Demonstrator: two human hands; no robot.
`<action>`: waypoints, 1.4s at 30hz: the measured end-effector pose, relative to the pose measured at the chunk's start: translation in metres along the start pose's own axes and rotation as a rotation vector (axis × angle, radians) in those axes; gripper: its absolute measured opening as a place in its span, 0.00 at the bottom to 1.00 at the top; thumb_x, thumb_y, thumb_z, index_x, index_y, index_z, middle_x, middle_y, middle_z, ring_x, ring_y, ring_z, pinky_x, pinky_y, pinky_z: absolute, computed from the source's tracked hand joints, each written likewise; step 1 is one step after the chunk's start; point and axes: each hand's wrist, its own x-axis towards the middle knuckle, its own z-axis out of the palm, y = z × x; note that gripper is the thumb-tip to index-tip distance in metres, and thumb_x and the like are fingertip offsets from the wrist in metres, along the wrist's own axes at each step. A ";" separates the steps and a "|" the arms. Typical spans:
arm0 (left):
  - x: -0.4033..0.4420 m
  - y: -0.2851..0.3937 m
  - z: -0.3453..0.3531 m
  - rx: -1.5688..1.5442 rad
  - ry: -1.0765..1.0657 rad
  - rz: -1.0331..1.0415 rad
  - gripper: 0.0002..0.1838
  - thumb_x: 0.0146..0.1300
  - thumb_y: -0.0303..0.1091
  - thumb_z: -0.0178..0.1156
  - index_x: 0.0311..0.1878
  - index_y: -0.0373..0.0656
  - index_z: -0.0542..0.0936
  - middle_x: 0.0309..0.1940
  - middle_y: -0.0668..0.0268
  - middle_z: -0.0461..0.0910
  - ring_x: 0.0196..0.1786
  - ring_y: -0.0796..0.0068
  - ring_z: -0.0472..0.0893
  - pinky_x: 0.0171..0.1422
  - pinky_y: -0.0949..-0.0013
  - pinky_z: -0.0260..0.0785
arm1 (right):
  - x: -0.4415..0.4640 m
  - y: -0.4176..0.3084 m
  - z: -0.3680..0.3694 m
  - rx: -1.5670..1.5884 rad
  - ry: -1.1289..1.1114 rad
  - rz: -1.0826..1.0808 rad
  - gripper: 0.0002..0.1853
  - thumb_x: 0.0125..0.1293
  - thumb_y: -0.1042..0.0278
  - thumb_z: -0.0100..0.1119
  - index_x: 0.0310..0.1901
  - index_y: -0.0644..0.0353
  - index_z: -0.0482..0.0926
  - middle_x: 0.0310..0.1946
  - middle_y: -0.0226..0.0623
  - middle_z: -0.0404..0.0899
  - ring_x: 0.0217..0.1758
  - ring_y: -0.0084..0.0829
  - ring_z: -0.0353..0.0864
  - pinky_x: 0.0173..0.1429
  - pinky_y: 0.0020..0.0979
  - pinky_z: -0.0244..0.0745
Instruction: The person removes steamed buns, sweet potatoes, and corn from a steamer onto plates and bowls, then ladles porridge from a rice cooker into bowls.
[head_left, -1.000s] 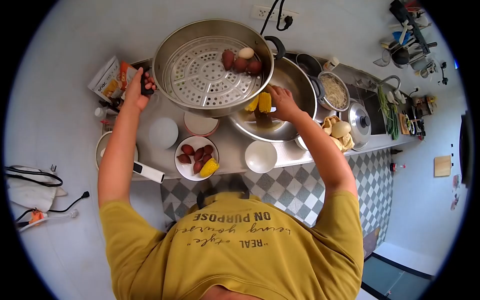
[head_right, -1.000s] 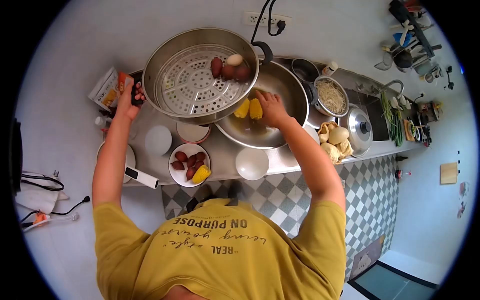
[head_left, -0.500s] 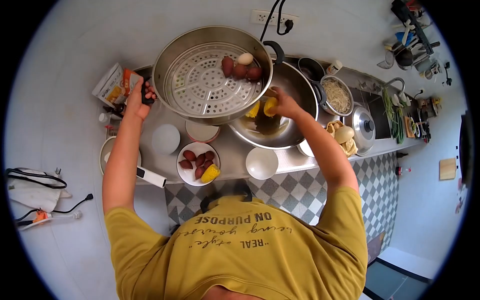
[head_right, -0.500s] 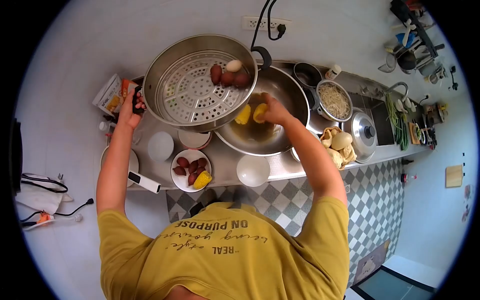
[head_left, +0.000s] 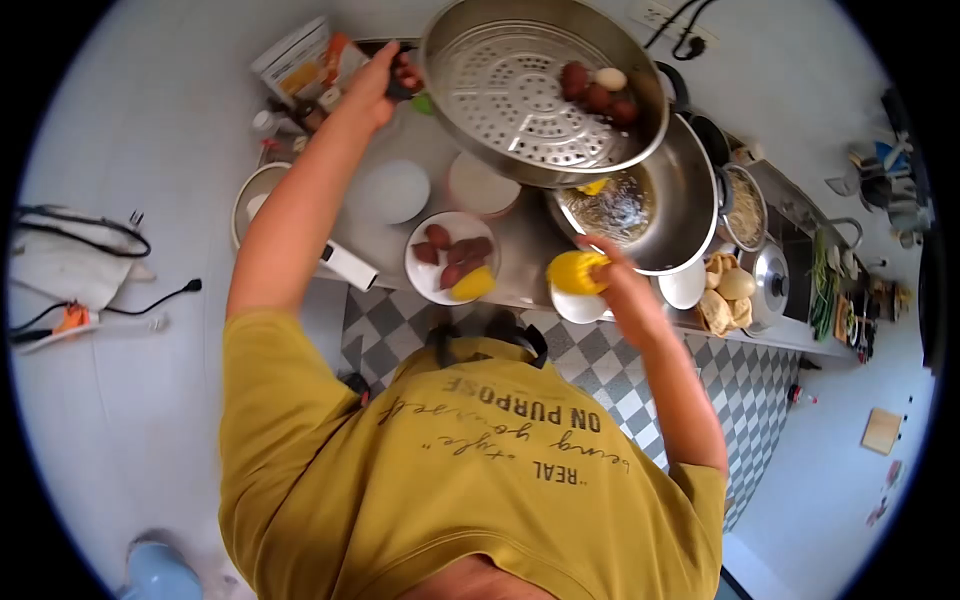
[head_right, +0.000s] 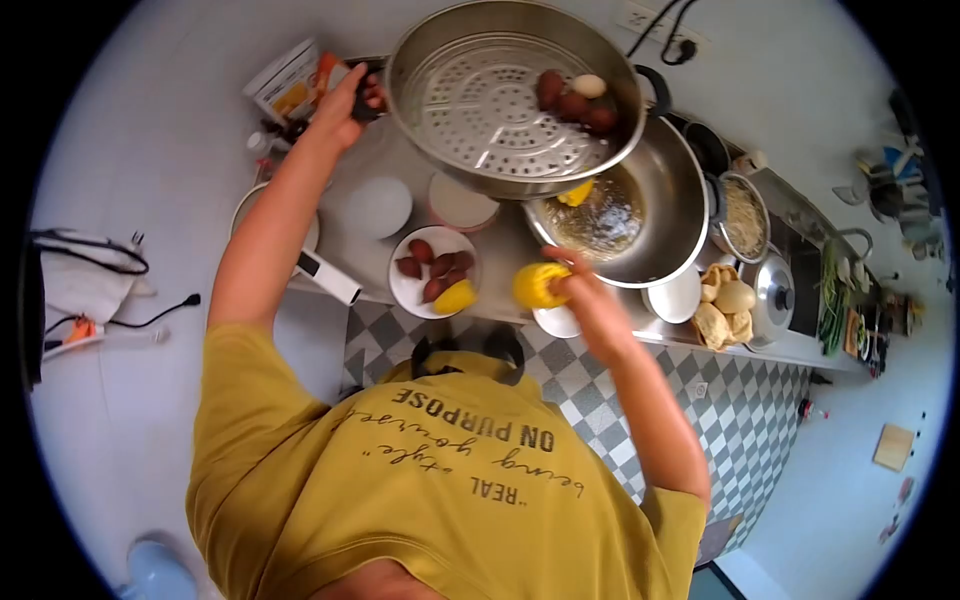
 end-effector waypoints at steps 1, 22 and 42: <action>0.003 0.000 -0.002 -0.002 -0.019 -0.011 0.12 0.65 0.38 0.54 0.34 0.38 0.68 0.26 0.65 0.69 0.26 0.73 0.71 0.24 0.73 0.65 | 0.019 0.028 0.016 -0.020 -0.044 0.020 0.29 0.56 0.64 0.48 0.61 0.60 0.63 0.53 0.39 0.68 0.56 0.29 0.67 0.61 0.29 0.60; 0.024 -0.011 -0.016 0.011 -0.080 0.004 0.14 0.66 0.39 0.53 0.32 0.38 0.69 0.25 0.64 0.70 0.27 0.70 0.76 0.26 0.75 0.71 | 0.071 0.056 0.103 -1.058 -0.125 -1.093 0.25 0.45 0.68 0.67 0.49 0.55 0.74 0.50 0.42 0.70 0.53 0.43 0.69 0.58 0.41 0.62; -0.027 -0.026 0.037 -0.012 -0.334 -0.058 0.12 0.65 0.40 0.53 0.33 0.40 0.71 0.23 0.60 0.74 0.21 0.76 0.67 0.28 0.77 0.62 | 0.084 -0.058 -0.171 0.607 0.438 -0.414 0.39 0.66 0.48 0.50 0.67 0.66 0.46 0.62 0.57 0.57 0.63 0.46 0.64 0.62 0.38 0.65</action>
